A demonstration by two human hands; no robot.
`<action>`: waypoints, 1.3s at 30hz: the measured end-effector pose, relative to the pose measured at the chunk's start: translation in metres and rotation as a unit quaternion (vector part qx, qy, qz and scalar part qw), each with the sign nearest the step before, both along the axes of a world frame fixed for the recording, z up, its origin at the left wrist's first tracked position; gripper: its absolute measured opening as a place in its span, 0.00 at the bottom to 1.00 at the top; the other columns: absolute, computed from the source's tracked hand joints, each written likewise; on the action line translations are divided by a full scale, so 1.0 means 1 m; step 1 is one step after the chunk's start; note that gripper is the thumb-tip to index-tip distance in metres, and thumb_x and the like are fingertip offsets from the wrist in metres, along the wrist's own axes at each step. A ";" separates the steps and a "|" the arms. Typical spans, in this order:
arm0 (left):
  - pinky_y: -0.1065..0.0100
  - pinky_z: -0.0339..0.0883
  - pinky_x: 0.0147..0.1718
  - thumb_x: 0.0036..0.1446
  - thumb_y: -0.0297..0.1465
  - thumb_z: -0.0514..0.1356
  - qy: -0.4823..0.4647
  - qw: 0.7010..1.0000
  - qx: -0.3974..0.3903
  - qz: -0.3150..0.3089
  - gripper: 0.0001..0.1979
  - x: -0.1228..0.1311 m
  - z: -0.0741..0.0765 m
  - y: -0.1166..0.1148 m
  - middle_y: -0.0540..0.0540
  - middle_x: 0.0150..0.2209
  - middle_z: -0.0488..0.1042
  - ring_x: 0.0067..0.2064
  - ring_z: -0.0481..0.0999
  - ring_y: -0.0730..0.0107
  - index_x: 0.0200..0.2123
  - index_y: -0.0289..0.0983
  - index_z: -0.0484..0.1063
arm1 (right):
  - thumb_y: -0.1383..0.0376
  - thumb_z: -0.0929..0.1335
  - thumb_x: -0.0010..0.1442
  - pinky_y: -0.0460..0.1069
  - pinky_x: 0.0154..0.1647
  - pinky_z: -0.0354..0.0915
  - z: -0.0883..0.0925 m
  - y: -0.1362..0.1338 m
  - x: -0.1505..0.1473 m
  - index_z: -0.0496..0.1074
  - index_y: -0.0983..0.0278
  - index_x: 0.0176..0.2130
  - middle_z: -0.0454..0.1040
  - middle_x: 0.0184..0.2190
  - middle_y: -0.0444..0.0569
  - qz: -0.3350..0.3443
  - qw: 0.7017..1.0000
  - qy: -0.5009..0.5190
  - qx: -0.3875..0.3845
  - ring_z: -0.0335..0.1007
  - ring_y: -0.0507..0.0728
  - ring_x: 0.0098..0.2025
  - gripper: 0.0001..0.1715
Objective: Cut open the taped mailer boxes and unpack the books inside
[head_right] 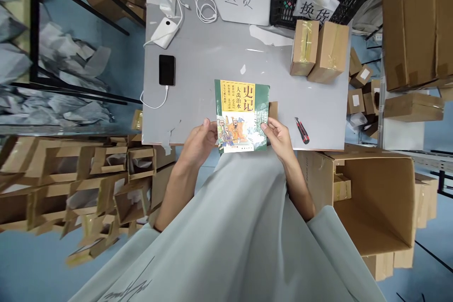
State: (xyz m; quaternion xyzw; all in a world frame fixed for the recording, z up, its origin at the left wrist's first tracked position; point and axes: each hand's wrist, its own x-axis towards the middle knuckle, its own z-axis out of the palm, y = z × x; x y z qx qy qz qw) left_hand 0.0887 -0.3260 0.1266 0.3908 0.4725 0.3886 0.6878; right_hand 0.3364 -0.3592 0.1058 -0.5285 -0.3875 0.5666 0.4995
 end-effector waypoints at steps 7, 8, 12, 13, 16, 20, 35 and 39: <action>0.59 0.78 0.44 0.66 0.59 0.71 0.027 0.998 0.036 -0.032 0.26 0.001 -0.008 -0.007 0.44 0.36 0.84 0.42 0.83 0.57 0.34 0.41 0.85 | 0.35 0.77 0.65 0.58 0.54 0.80 -0.004 -0.005 0.009 0.85 0.56 0.51 0.86 0.45 0.50 0.009 1.000 -0.028 -0.009 0.82 0.63 0.48 0.32; 0.58 0.79 0.45 0.66 0.59 0.71 0.030 0.998 0.037 -0.027 0.25 0.002 -0.009 -0.008 0.43 0.38 0.85 0.42 0.84 0.57 0.37 0.42 0.86 | 0.35 0.77 0.66 0.58 0.54 0.79 -0.004 -0.005 0.011 0.85 0.56 0.51 0.86 0.44 0.50 0.011 0.999 -0.035 -0.001 0.81 0.63 0.48 0.31; 0.57 0.82 0.50 0.61 0.56 0.76 0.053 0.996 0.065 0.008 0.26 0.008 -0.013 -0.010 0.41 0.47 0.89 0.48 0.87 0.56 0.50 0.42 0.88 | 0.37 0.75 0.70 0.57 0.53 0.78 -0.005 -0.004 0.023 0.85 0.57 0.46 0.83 0.40 0.49 0.021 0.994 -0.091 0.050 0.79 0.62 0.47 0.27; 0.57 0.83 0.51 0.60 0.55 0.77 0.060 0.995 0.078 0.013 0.28 0.010 -0.014 -0.011 0.41 0.49 0.89 0.49 0.87 0.55 0.52 0.41 0.87 | 0.38 0.75 0.71 0.57 0.54 0.78 -0.005 -0.004 0.027 0.86 0.57 0.45 0.82 0.40 0.49 0.026 0.991 -0.109 0.068 0.78 0.62 0.47 0.27; 0.53 0.83 0.57 0.60 0.55 0.77 0.119 0.983 0.141 0.023 0.27 0.013 -0.016 -0.011 0.40 0.50 0.90 0.52 0.89 0.52 0.51 0.40 0.88 | 0.40 0.74 0.73 0.59 0.57 0.78 -0.005 -0.003 0.038 0.87 0.57 0.45 0.82 0.44 0.51 0.034 0.979 -0.163 0.117 0.78 0.63 0.51 0.25; 0.45 0.79 0.65 0.68 0.47 0.73 0.230 0.929 0.286 0.052 0.13 0.015 -0.013 -0.011 0.44 0.51 0.90 0.59 0.87 0.51 0.47 0.47 0.90 | 0.48 0.74 0.75 0.62 0.66 0.76 -0.008 -0.005 0.049 0.89 0.49 0.53 0.83 0.57 0.50 0.037 0.971 -0.179 0.157 0.79 0.63 0.62 0.15; 0.52 0.83 0.55 0.65 0.52 0.74 0.227 0.947 0.228 0.002 0.23 0.019 -0.018 -0.013 0.41 0.50 0.89 0.50 0.87 0.55 0.53 0.41 0.88 | 0.41 0.80 0.64 0.57 0.51 0.79 -0.026 -0.012 0.051 0.88 0.57 0.41 0.85 0.36 0.48 -0.068 0.983 -0.145 0.084 0.80 0.60 0.41 0.23; 0.56 0.84 0.50 0.61 0.54 0.76 0.114 0.987 0.117 0.003 0.28 0.023 -0.019 -0.011 0.39 0.47 0.89 0.48 0.87 0.56 0.53 0.39 0.87 | 0.36 0.81 0.58 0.58 0.52 0.81 -0.027 -0.011 0.047 0.88 0.58 0.44 0.87 0.40 0.50 -0.073 0.994 -0.086 0.013 0.83 0.61 0.44 0.31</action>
